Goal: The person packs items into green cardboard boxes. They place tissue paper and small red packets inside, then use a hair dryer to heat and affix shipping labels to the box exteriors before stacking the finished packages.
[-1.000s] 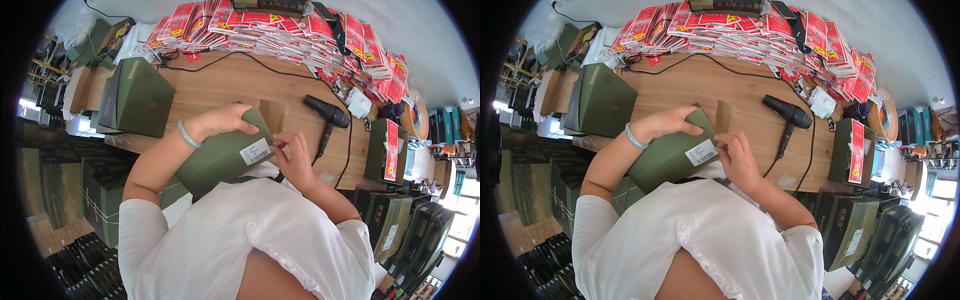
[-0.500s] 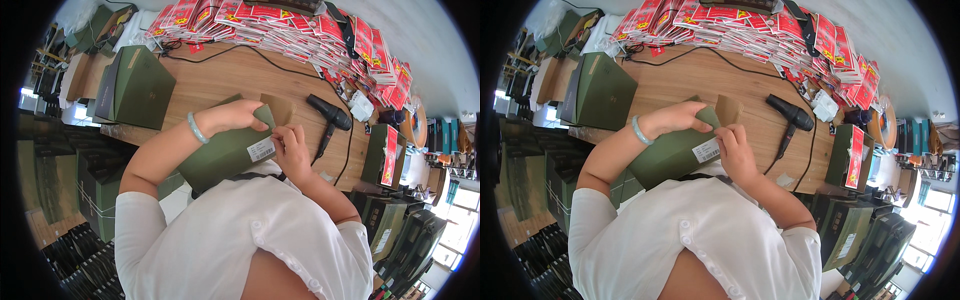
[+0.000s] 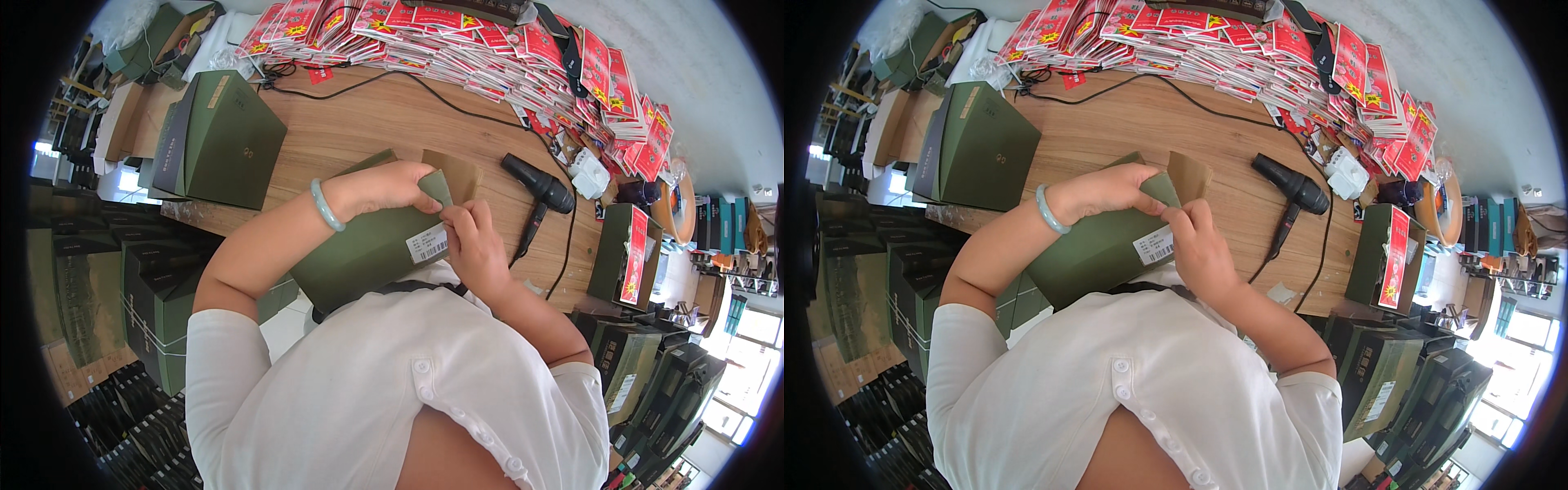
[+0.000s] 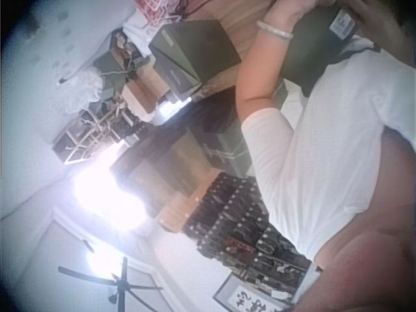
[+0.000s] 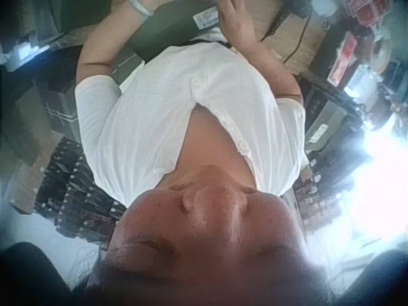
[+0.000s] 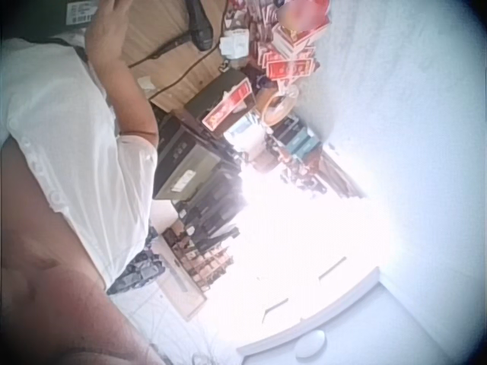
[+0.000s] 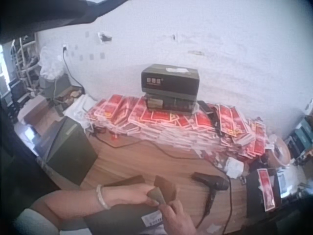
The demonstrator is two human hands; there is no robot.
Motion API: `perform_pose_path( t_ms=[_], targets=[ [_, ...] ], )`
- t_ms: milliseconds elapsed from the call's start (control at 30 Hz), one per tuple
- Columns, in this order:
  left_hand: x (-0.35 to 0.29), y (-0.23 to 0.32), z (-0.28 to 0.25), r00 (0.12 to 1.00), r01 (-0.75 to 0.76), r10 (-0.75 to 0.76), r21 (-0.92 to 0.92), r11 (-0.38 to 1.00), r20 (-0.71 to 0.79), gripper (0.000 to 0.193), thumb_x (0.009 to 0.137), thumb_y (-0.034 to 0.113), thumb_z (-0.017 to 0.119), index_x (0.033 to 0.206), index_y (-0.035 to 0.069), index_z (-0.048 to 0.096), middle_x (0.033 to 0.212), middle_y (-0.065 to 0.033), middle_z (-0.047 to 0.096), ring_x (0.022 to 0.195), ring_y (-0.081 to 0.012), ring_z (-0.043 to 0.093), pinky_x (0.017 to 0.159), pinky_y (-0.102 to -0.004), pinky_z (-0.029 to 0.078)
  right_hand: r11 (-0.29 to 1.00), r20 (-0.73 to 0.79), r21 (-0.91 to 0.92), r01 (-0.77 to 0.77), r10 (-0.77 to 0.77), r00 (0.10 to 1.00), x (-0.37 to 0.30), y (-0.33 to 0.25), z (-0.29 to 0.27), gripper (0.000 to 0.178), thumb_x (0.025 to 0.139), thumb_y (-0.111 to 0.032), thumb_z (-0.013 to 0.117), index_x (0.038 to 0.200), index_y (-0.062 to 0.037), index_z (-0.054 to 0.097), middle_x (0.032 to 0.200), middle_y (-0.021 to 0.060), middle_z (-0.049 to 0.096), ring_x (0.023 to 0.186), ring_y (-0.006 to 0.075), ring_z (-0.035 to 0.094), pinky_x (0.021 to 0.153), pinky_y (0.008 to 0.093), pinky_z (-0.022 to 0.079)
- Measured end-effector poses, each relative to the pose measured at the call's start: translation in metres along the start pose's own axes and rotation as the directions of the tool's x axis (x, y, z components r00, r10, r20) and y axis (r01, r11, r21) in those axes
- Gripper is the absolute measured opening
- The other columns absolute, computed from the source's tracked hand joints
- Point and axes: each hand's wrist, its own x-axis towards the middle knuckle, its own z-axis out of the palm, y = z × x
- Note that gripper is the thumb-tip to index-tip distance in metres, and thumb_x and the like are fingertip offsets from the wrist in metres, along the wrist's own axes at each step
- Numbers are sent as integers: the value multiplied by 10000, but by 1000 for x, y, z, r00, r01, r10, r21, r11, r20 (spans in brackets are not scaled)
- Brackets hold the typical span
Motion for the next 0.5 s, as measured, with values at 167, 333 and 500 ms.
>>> perform_pose_path(
  t_ms=[167, 333, 500],
  targets=[
    [5, -5, -2, 999, -24, 24, 12, 1000, 23, 208, 805, 58, 699, 998, 18, 631, 927, -78, 676, 873, -150, 630, 768, -296, 484, 995, 5, 39, 86, -87, 996, 6, 5, -3, 249, 794, 100, 604, 1003, -28, 561, 929, 141, 500, 791, 313, 570, 666, 369, 498],
    [5, -2, -3, 999, 16, -16, 3, 1000, 34, 222, 808, 77, 706, 1008, 15, 631, 941, -82, 679, 875, -159, 633, 775, -300, 485, 990, 64, 123, 75, -83, 994, 6, 10, -6, 249, 800, 102, 612, 1015, -14, 563, 919, 133, 500, 817, 292, 567, 701, 360, 494],
    [-1, 6, -4, 995, 100, -100, 43, 994, -6, 252, 849, 70, 672, 1088, 21, 608, 989, -41, 657, 906, -122, 611, 793, -278, 490, 965, -69, 230, -122, 142, 988, -5, 10, -4, 231, 798, 61, 668, 1011, -8, 614, 927, 114, 517, 831, 254, 568, 698, 339, 485]
  ],
)
